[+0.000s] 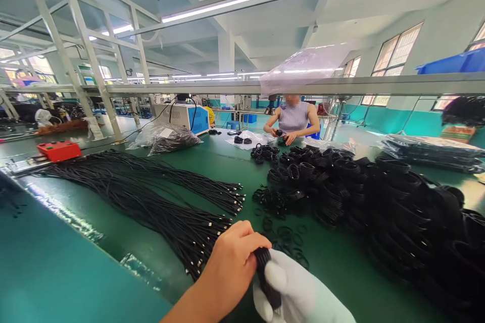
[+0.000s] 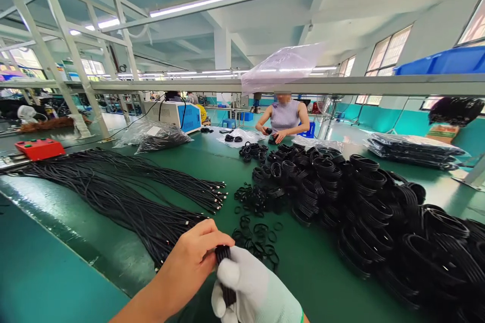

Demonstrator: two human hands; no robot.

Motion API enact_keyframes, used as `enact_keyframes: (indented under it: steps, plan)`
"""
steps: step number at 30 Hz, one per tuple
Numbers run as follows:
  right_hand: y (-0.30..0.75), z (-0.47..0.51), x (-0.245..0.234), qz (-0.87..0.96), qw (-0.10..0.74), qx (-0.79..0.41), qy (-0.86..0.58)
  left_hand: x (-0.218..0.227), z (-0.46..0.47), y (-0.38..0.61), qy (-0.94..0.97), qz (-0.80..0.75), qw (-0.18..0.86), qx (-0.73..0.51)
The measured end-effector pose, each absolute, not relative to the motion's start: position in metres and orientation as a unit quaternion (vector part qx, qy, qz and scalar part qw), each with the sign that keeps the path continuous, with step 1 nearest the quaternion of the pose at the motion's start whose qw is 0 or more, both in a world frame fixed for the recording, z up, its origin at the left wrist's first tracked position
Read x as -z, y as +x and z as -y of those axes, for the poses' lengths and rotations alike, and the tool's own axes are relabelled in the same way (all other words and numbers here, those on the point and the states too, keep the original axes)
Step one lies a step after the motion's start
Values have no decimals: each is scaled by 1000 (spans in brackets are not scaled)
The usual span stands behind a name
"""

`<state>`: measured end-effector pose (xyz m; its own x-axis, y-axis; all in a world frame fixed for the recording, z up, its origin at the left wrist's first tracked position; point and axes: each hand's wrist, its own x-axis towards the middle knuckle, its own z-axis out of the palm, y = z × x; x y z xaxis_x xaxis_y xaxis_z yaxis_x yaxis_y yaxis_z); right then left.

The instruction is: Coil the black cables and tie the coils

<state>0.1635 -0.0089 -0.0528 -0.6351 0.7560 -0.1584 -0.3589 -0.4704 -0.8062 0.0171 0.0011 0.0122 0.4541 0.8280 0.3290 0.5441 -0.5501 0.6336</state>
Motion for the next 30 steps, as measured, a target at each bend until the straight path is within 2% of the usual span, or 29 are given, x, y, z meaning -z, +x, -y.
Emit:
enact_keyframes:
  steps: [4, 9, 16, 20, 23, 25, 30]
  plan:
    - [165, 6, 57, 296, 301, -888, -183, -7, -1, 18, 782, -460, 259, -331]
    - [164, 8, 46, 317, 341, -878, -111, -3, -1, 15, 761, -468, 270, -360]
    - [150, 12, 58, 321, 373, -856, -160, -5, -1, 13, 722, -467, 324, -394]
    - [140, 8, 66, 297, 430, -824, -218, -15, -2, 15, 744, -495, 276, -353]
    - [142, 7, 58, 283, 449, -824, -198, -25, -10, 11, 747, -543, 241, -298]
    - [146, 8, 50, 262, 438, -844, -167, -29, -18, 2, 757, -515, 289, -279]
    - [147, 12, 40, 164, 378, -900, -143, -20, -37, -23, 728, -313, 546, -272]
